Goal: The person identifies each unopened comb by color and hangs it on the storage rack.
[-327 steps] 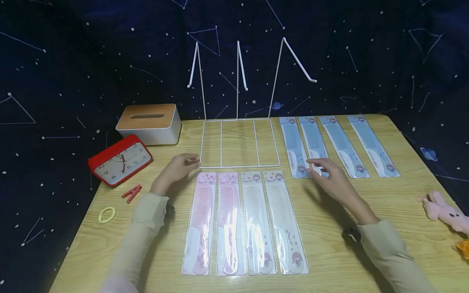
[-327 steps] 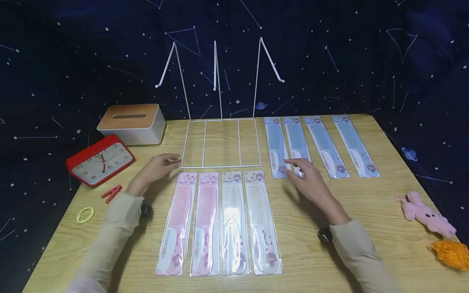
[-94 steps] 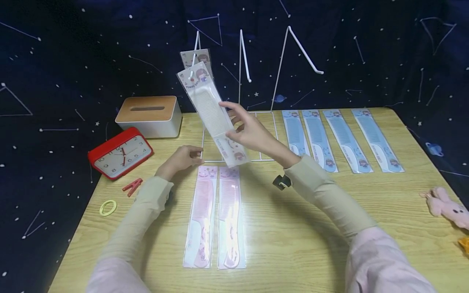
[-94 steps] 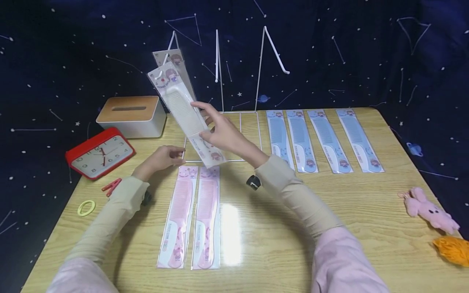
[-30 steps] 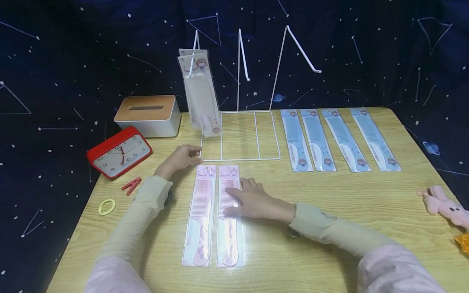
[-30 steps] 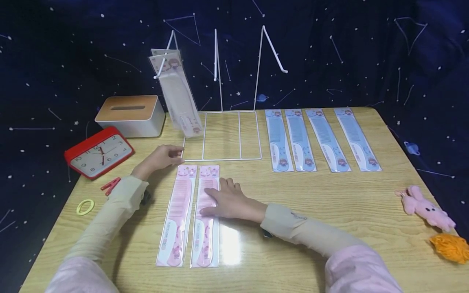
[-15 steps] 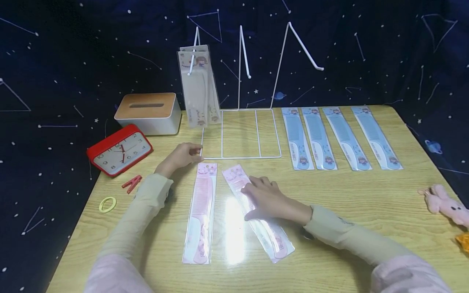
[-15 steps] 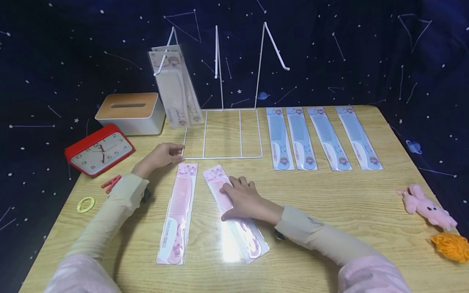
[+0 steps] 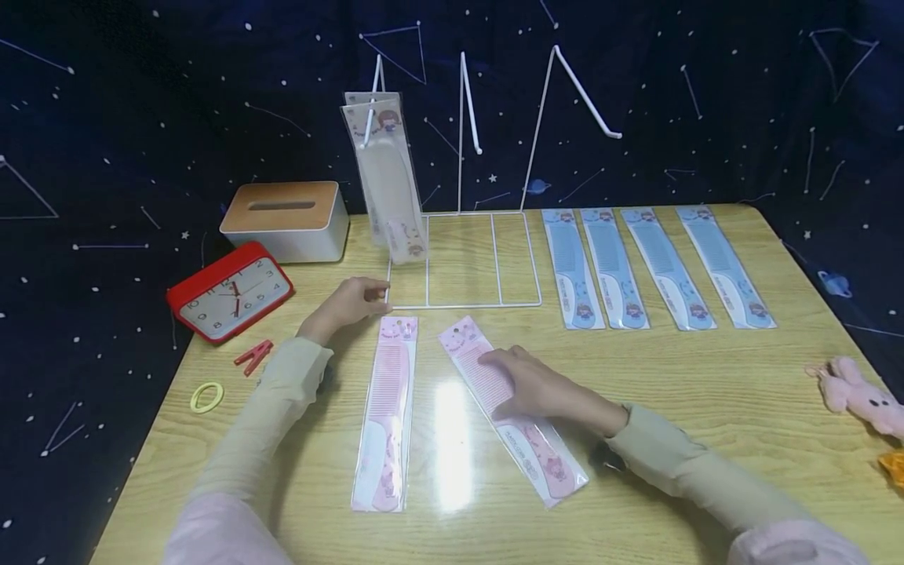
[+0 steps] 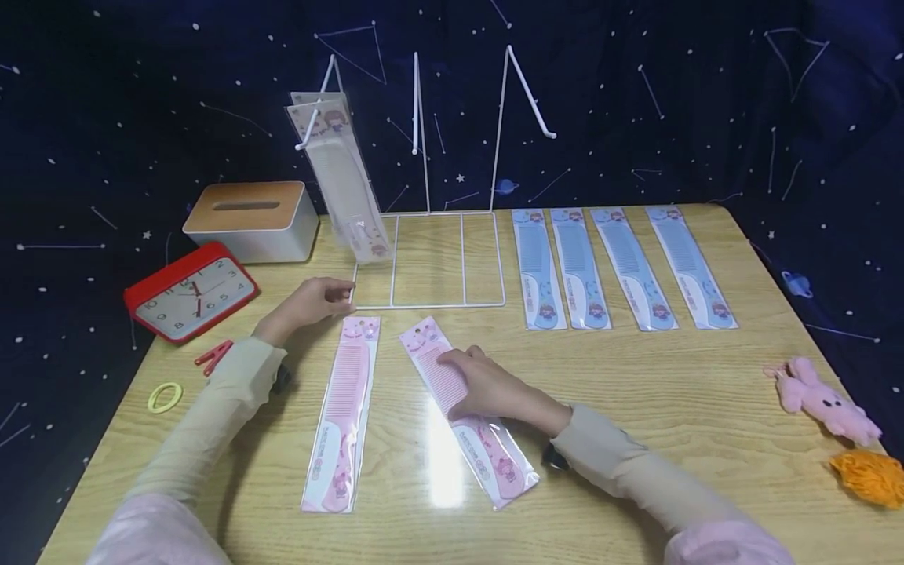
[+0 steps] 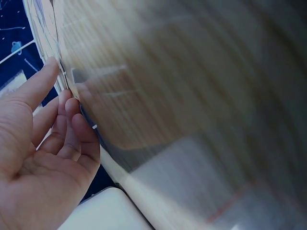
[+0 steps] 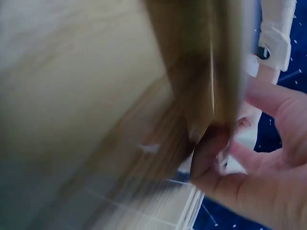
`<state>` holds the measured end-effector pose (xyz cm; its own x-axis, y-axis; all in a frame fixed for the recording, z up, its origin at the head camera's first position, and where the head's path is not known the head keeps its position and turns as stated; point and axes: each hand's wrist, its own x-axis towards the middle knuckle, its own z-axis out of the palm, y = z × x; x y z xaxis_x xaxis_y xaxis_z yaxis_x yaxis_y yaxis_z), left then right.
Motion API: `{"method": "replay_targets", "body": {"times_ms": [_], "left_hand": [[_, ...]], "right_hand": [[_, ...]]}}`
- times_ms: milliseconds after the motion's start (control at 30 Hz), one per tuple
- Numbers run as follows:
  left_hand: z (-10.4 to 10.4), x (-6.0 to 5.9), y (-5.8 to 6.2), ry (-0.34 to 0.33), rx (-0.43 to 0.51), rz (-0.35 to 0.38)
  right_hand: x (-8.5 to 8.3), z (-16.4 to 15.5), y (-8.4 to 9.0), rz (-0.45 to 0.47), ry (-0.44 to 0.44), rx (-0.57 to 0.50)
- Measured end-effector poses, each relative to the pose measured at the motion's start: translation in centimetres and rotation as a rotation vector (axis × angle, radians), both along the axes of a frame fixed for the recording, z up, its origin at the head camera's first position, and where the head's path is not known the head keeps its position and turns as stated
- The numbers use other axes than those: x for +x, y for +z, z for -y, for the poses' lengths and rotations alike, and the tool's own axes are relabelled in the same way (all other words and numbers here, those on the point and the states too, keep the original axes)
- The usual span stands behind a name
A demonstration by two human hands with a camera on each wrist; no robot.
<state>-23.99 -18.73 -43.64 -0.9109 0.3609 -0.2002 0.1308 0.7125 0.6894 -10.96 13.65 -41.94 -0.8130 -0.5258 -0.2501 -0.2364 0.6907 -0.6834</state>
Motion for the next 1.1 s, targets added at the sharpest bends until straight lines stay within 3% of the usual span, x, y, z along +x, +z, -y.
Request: {"method": "replay_targets", "body": {"times_ms": [133, 267, 433, 600, 733, 867, 1100], "left_hand": [[0.0, 0.0, 0.1, 0.005, -0.001, 0.02], [-0.2, 0.2, 0.2, 0.006, 0.0, 0.033], [-0.2, 0.2, 0.3, 0.015, -0.002, 0.046], [-0.1, 0.1, 0.4, 0.02, -0.011, 0.054], [-0.1, 0.2, 0.5, 0.02, -0.011, 0.045], [-0.2, 0.3, 0.5, 0.015, -0.011, 0.041], [-0.1, 0.2, 0.3, 0.006, -0.016, 0.031]], "right_hand": [[-0.1, -0.4, 0.1, 0.1, 0.007, -0.094], [-0.3, -1.0, 1.3, 0.138, -0.008, -0.219], [-1.2, -1.4, 4.2, 0.036, -0.032, -0.387], [-2.3, -1.2, 7.7, -0.141, -0.065, -0.567], [-3.0, -0.7, 10.2, -0.262, -0.097, -0.645], [-3.6, -0.2, 11.3, -0.296, -0.111, -0.683], [-4.7, 0.2, 11.6, -0.296, -0.144, -0.679]]}}
